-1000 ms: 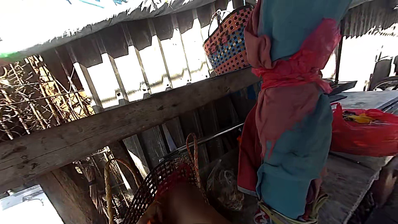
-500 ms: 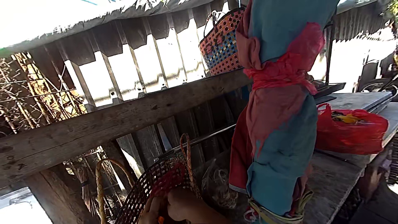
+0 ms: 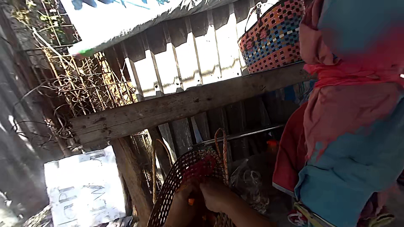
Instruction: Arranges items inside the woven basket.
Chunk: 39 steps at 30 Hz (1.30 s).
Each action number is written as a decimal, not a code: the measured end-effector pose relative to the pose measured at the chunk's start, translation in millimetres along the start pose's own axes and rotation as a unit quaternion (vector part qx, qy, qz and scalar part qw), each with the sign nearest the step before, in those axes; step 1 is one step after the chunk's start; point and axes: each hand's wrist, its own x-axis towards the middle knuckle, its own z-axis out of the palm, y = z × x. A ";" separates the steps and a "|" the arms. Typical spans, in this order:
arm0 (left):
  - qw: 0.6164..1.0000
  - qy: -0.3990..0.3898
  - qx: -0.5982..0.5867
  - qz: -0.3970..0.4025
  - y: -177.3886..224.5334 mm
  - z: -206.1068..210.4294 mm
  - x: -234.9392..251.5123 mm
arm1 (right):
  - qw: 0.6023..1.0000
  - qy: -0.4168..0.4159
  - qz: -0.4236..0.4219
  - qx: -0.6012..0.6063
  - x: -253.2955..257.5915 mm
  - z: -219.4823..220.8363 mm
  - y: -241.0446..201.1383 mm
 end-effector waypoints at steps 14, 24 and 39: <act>0.973 -0.201 0.038 -0.109 4.9 -25.0 -6.5 | 0.997 -0.039 0.019 -0.063 2.3 2.0 -14.5; 0.967 -0.158 0.035 -0.199 20.1 -7.2 12.1 | 0.998 0.021 -0.055 0.033 10.1 1.6 8.2; 0.988 -0.054 0.071 -0.123 15.8 5.7 5.6 | 0.990 0.056 -0.080 0.099 14.1 1.6 18.1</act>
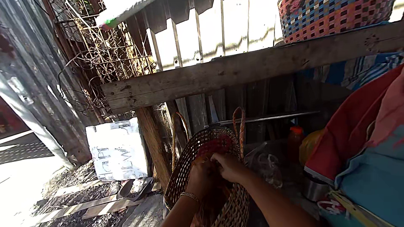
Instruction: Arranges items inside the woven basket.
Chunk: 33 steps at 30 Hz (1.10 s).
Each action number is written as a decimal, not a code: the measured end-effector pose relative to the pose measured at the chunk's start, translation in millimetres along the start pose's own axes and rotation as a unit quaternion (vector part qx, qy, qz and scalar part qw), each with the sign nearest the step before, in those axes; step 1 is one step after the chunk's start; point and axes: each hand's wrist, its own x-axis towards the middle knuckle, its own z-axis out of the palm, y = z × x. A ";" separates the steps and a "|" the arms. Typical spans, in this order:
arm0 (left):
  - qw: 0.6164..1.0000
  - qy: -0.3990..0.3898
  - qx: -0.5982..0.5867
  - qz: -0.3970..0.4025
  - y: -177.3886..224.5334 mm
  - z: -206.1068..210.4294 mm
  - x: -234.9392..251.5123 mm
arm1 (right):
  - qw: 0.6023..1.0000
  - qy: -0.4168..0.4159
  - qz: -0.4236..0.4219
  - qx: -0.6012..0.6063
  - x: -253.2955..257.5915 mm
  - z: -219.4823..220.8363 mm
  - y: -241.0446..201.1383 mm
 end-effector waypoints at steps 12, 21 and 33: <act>0.998 -0.035 0.016 -0.048 2.1 -9.6 -8.2 | 0.998 0.035 0.051 -0.007 -4.2 7.2 -14.9; 0.989 -0.133 0.049 0.030 -6.5 -14.3 -16.4 | 0.994 0.025 0.102 -0.042 -0.7 15.8 -27.7; 0.998 0.029 0.038 0.046 -6.7 -16.4 -35.0 | 0.836 0.466 -0.052 0.285 -42.7 60.3 -18.5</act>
